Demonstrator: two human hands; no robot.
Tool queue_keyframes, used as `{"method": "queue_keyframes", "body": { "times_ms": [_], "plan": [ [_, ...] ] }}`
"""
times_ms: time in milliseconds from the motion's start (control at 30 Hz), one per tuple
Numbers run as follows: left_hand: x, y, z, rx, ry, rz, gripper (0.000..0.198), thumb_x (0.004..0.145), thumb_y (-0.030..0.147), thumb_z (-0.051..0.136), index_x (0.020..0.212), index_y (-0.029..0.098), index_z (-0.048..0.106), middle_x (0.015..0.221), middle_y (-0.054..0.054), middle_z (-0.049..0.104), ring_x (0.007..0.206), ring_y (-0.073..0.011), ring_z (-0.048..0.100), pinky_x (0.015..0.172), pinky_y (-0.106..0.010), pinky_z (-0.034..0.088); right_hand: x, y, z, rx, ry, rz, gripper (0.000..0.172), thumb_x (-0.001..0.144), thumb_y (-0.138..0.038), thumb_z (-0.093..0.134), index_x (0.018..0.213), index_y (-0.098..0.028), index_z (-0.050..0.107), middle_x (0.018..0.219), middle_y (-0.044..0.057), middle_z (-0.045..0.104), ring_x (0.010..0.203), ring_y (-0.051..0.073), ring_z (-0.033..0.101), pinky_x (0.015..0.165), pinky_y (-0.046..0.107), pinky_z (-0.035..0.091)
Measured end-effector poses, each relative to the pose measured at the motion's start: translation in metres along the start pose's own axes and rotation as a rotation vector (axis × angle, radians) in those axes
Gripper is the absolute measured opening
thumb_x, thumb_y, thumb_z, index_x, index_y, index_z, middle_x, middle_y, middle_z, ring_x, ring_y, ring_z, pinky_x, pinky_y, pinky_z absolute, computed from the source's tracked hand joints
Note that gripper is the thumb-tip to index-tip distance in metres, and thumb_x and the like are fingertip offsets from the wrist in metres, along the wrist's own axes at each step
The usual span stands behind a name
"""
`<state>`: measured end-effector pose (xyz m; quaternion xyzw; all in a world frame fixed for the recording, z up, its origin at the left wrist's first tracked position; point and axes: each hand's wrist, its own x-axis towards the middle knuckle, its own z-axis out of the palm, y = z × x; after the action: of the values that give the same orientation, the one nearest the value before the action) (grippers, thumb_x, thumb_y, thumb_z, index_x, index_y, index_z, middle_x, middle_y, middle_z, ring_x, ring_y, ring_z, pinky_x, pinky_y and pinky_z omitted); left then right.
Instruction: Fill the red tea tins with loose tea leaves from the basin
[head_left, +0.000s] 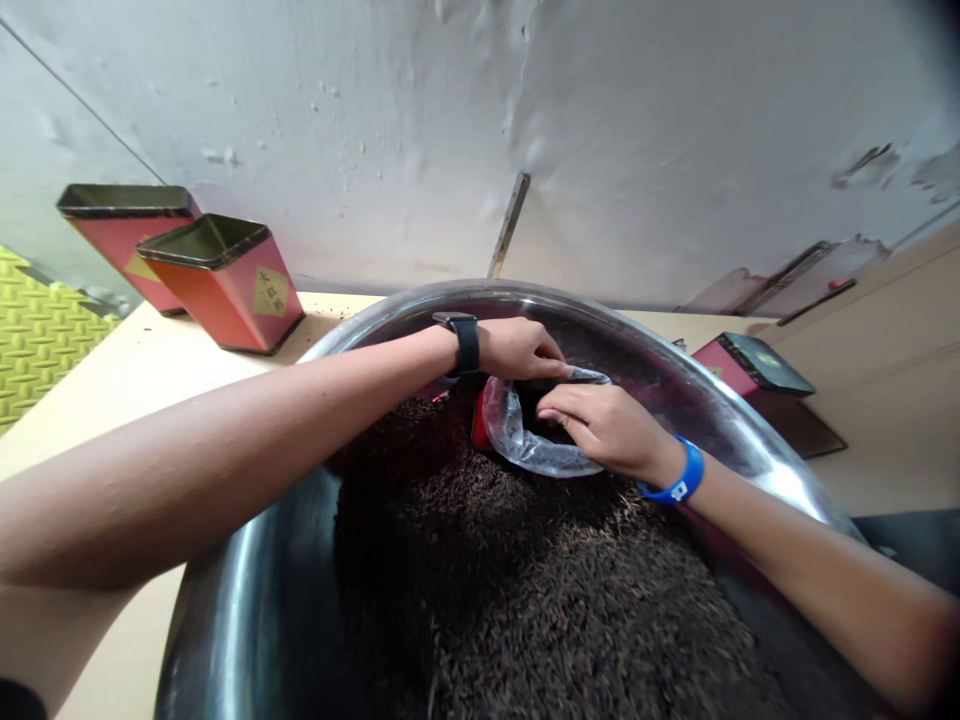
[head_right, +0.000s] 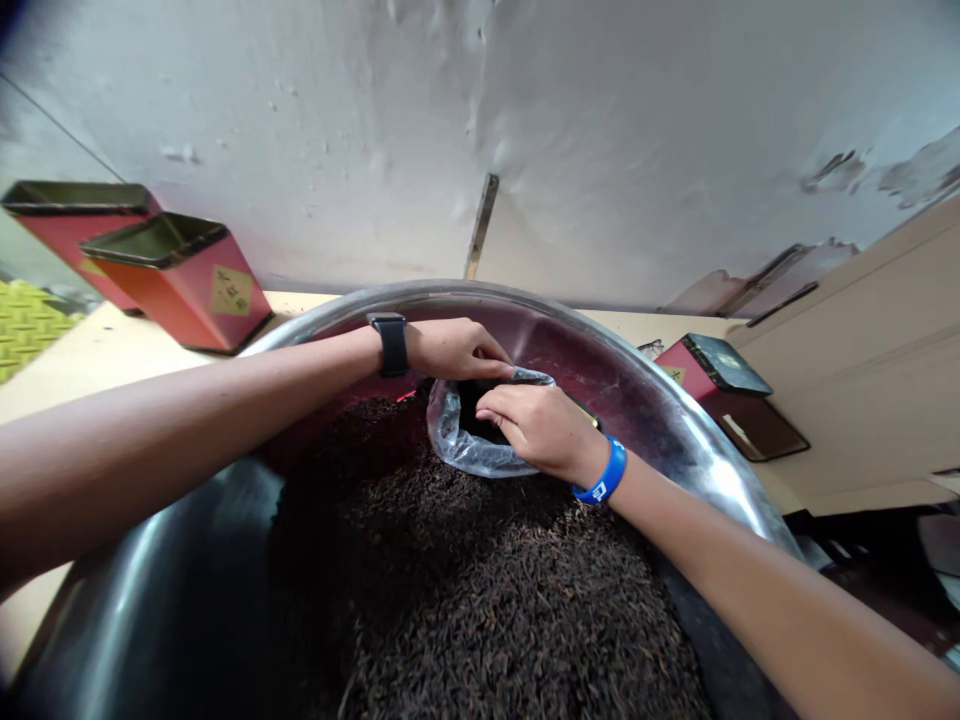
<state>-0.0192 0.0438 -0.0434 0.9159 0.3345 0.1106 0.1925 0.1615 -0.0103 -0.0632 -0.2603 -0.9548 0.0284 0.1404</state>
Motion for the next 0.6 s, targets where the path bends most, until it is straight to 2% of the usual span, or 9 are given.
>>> {"method": "queue_keyframes", "body": {
  "times_ms": [367, 600],
  "plan": [
    [-0.0011, 0.0018, -0.0010, -0.010, -0.007, -0.007, 0.041, 0.084, 0.048, 0.042, 0.103, 0.021, 0.066, 0.093, -0.005, 0.067, 0.075, -0.0132, 0.056, 0.066, -0.023, 0.037, 0.0002, -0.0029, -0.0001, -0.060, -0.047, 0.013, 0.032, 0.091, -0.031, 0.037, 0.071, -0.016, 0.056, 0.073, 0.003, 0.063, 0.069, 0.014, 0.056, 0.067, 0.026, 0.037],
    [-0.0007, 0.0010, -0.0011, 0.008, -0.004, 0.001, 0.041, 0.084, 0.048, 0.042, 0.103, 0.021, 0.066, 0.093, -0.004, 0.068, 0.073, -0.0117, 0.056, 0.064, -0.022, 0.037, -0.0002, -0.0019, 0.0018, -0.049, -0.025, 0.010, 0.031, 0.091, -0.029, 0.037, 0.073, -0.015, 0.058, 0.074, 0.004, 0.063, 0.070, 0.013, 0.056, 0.068, 0.025, 0.037]
  ]
}}
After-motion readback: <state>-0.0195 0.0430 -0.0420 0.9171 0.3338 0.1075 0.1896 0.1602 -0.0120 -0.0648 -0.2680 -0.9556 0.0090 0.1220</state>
